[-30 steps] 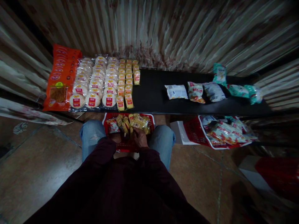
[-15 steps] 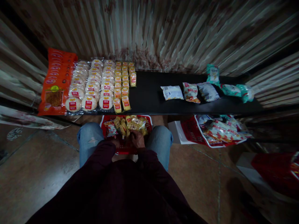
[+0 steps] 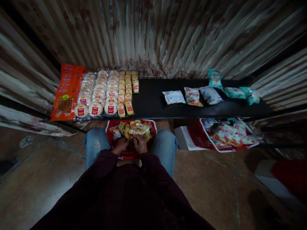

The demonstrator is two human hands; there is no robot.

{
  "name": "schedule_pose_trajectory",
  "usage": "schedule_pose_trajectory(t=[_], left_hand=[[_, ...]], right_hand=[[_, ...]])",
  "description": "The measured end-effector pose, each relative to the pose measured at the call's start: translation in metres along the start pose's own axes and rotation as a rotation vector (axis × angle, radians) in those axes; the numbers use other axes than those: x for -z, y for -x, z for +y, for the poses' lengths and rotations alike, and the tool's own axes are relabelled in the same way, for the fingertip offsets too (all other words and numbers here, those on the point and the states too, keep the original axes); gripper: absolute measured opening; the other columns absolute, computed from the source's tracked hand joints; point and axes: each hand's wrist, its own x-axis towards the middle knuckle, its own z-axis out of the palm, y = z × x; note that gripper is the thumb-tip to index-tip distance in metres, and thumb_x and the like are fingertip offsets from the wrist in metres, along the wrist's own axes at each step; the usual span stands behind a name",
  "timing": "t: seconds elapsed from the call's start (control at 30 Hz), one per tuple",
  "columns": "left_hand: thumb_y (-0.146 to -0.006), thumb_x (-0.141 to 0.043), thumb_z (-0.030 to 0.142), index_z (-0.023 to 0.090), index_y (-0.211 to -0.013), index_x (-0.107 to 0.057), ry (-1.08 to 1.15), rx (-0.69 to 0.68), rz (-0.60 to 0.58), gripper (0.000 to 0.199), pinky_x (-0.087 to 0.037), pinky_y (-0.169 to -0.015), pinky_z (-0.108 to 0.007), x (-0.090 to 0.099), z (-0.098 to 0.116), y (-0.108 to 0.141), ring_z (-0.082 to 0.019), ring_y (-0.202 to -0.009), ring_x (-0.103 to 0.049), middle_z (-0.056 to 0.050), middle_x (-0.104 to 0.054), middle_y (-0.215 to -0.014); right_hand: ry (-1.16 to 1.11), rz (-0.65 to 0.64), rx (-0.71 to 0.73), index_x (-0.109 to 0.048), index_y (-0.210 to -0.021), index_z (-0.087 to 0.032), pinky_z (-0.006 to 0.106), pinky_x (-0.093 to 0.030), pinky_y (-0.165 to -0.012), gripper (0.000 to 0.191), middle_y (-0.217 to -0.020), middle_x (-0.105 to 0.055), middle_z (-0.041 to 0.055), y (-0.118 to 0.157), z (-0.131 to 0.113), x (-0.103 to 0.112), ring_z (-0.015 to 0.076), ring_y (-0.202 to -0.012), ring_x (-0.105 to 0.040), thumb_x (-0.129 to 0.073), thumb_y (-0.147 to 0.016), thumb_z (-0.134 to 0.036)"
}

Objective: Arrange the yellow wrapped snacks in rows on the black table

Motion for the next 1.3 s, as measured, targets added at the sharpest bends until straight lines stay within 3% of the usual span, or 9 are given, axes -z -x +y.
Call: schedule_pose_trajectory(t=[0.13, 0.3, 0.47, 0.67, 0.77, 0.87, 1.0, 1.17, 1.3], left_hand=[[-0.075, -0.062, 0.027, 0.017, -0.091, -0.061, 0.067, -0.019, 0.064, 0.018, -0.041, -0.054, -0.02, 0.006, -0.001, 0.006, -0.012, -0.058, -0.06, -0.001, -0.066, -0.072], [-0.067, -0.072, 0.032, 0.02, -0.08, -0.062, 0.211, -0.042, 0.134, 0.02, -0.042, -0.055, -0.02, 0.02, -0.002, 0.01, -0.012, -0.056, -0.058, 0.003, -0.062, -0.059], [-0.071, -0.069, 0.034, 0.016, -0.095, -0.061, 0.42, -0.119, 0.03, 0.031, -0.047, -0.055, -0.023, 0.028, 0.01, 0.018, -0.013, -0.056, -0.061, -0.002, -0.067, -0.072], [-0.07, -0.071, 0.034, 0.017, -0.098, -0.065, 0.434, -0.25, 0.19, 0.033, -0.05, -0.071, -0.026, 0.023, 0.016, 0.015, -0.02, -0.09, -0.064, -0.009, -0.07, -0.1], [-0.069, -0.071, 0.033, 0.02, -0.098, -0.066, 0.297, -0.331, 0.21, 0.032, -0.049, -0.082, -0.032, 0.021, 0.015, 0.012, -0.023, -0.096, -0.064, -0.008, -0.071, -0.099], [-0.068, -0.071, 0.028, 0.022, -0.104, -0.065, 0.201, -0.399, 0.226, 0.037, -0.045, -0.092, -0.034, 0.021, 0.016, 0.008, -0.025, -0.102, -0.062, -0.008, -0.069, -0.106], [-0.067, -0.071, 0.027, 0.019, -0.109, -0.063, 0.343, -0.401, 0.192, 0.044, -0.043, -0.096, -0.034, 0.02, 0.022, 0.005, -0.025, -0.11, -0.059, -0.01, -0.066, -0.116], [-0.071, -0.065, 0.033, 0.016, -0.11, -0.062, 0.773, -0.226, 0.01, 0.043, -0.049, -0.08, -0.032, 0.012, 0.029, 0.013, -0.022, -0.096, -0.064, -0.01, -0.067, -0.11], [-0.069, -0.06, 0.023, 0.019, -0.107, -0.066, 0.845, -0.193, -0.024, 0.038, -0.048, -0.074, -0.026, 0.009, 0.026, 0.024, -0.018, -0.095, -0.062, -0.008, -0.066, -0.111]], right_hand=[[0.013, 0.129, 0.009, -0.065, -0.105, -0.015, 0.034, -0.046, -0.09, 0.031, -0.099, -0.067, 0.0102, -0.003, -0.012, 0.014, 0.0202, -0.096, -0.06, -0.043, -0.085, -0.021], [0.243, 0.317, -0.127, -0.055, -0.124, -0.015, 0.044, -0.034, -0.103, 0.043, -0.131, -0.05, 0.0156, -0.012, -0.012, 0.031, 0.027, -0.124, -0.041, -0.045, -0.082, -0.018], [0.38, -0.04, -0.203, -0.049, -0.134, -0.013, 0.04, -0.028, -0.107, 0.055, -0.138, -0.047, 0.0147, -0.009, -0.01, 0.022, 0.0278, -0.127, -0.04, -0.052, -0.08, -0.019], [0.354, -0.193, -0.155, -0.047, -0.136, -0.012, 0.039, -0.03, -0.108, 0.061, -0.143, -0.044, 0.0138, -0.002, -0.012, 0.013, 0.0287, -0.128, -0.042, -0.057, -0.075, -0.02], [0.279, -0.166, -0.137, -0.055, -0.127, -0.015, 0.036, -0.035, -0.105, 0.053, -0.135, -0.053, 0.0118, -0.007, -0.015, 0.019, 0.0254, -0.122, -0.049, -0.057, -0.075, -0.02], [0.221, 0.016, -0.15, -0.064, -0.114, -0.014, 0.032, -0.039, -0.102, 0.037, -0.121, -0.063, 0.0117, -0.018, -0.017, 0.03, 0.0227, -0.114, -0.055, -0.051, -0.08, -0.019], [0.133, 0.161, -0.157, -0.065, -0.108, -0.014, 0.033, -0.042, -0.099, 0.033, -0.113, -0.065, 0.012, -0.032, -0.017, 0.044, 0.022, -0.109, -0.057, -0.046, -0.081, -0.017], [-0.263, -0.01, -0.268, -0.064, -0.109, -0.023, 0.032, -0.049, -0.09, 0.031, -0.101, -0.07, 0.0028, -0.027, -0.007, 0.027, 0.0177, -0.093, -0.064, -0.051, -0.084, -0.034], [-0.596, -0.096, -0.412, -0.063, -0.111, -0.021, 0.035, -0.049, -0.09, 0.043, -0.099, -0.07, 0.0034, -0.019, 0.002, 0.006, 0.0175, -0.091, -0.064, -0.062, -0.075, -0.043]])
